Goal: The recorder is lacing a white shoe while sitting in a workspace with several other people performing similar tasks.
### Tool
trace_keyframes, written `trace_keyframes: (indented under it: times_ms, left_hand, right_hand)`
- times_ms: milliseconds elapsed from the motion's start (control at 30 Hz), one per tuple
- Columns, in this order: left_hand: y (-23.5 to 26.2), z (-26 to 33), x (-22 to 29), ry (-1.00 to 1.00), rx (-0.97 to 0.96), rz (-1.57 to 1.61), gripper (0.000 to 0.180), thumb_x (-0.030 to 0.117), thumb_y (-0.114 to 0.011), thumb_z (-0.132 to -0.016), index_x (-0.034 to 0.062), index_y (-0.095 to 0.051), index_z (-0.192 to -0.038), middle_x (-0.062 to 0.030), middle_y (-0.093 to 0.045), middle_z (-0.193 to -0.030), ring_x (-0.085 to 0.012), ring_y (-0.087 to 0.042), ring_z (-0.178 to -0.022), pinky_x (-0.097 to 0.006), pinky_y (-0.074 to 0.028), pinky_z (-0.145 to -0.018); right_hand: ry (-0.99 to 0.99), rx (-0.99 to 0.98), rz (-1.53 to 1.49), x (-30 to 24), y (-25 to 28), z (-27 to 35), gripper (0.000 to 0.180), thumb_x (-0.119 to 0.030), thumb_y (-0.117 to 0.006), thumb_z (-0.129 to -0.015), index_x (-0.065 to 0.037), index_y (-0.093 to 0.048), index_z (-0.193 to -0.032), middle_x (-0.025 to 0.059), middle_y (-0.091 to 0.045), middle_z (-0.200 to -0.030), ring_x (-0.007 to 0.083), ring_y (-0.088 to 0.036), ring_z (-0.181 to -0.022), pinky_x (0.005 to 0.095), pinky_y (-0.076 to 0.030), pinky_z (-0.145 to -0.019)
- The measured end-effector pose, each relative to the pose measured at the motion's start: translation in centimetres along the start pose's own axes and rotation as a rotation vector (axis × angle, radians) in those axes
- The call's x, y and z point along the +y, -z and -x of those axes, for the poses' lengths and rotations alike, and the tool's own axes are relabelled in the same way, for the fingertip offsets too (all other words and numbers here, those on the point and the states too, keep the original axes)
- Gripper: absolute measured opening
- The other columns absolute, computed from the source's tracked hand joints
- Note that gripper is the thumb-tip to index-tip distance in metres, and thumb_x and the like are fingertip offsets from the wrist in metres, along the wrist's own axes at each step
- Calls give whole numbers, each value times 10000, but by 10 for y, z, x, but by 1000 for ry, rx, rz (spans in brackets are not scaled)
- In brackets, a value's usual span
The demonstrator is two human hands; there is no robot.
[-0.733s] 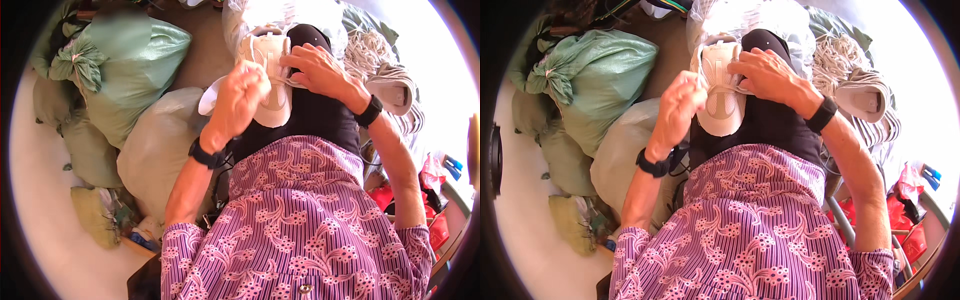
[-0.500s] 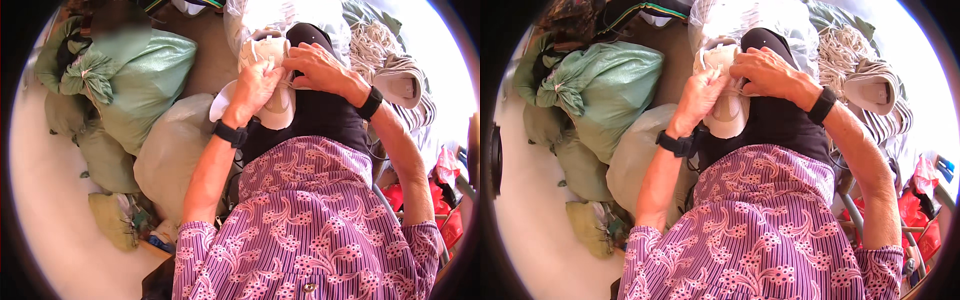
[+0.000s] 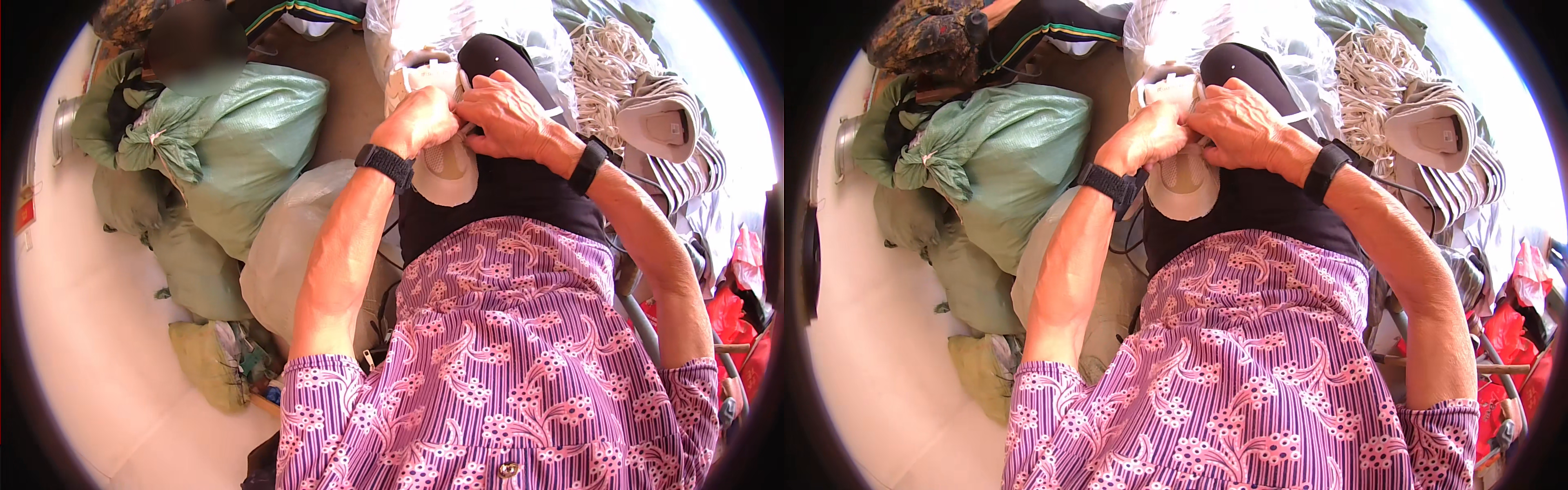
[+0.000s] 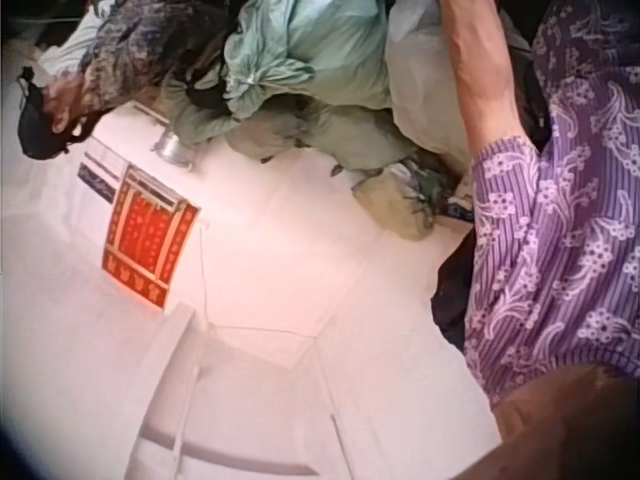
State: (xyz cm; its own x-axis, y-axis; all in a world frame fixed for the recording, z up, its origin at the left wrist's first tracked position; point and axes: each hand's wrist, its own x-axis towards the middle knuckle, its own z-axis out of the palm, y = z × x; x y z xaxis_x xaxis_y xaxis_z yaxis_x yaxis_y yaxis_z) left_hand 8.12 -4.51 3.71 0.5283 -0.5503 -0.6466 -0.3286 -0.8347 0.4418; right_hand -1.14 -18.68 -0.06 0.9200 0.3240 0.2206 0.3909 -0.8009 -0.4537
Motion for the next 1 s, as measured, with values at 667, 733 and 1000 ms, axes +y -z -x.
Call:
trace_keyframes:
  times_ms: [667, 733, 1000]
  left_hand:
    - [-14, -6, -16, -408, 284, -391, 176, 96, -574, -776, 5, -677, -886, -233, -668, -881, -377, -655, -885, -458, -515, -780]
    - [-17, -3, -17, -324, 271, -355, 157, 121, -593, -799, 20, -674, -887, -228, -670, -885, -376, -657, -875, -463, -519, -770]
    - [-4, 6, -7, -283, 411, -329, 188, 198, -591, -857, 44, -677, -922, -198, -679, -891, -367, -659, -880, -456, -527, -764]
  right_hand:
    - [-49, 6, -61, 1, -1, 5, 149, -207, -720, -712, -140, -656, -829, -7, -626, -815, 209, -554, -862, 366, -402, -777]
    - [-54, -2, -70, 0, 0, 5, 145, -203, -716, -716, -140, -656, -831, 3, -615, -803, 217, -549, -863, 370, -398, -770]
    - [-3, -53, -55, 0, 2, 5, 116, -183, -685, -715, -119, -589, -722, 21, -576, -740, 233, -533, -818, 382, -387, -749]
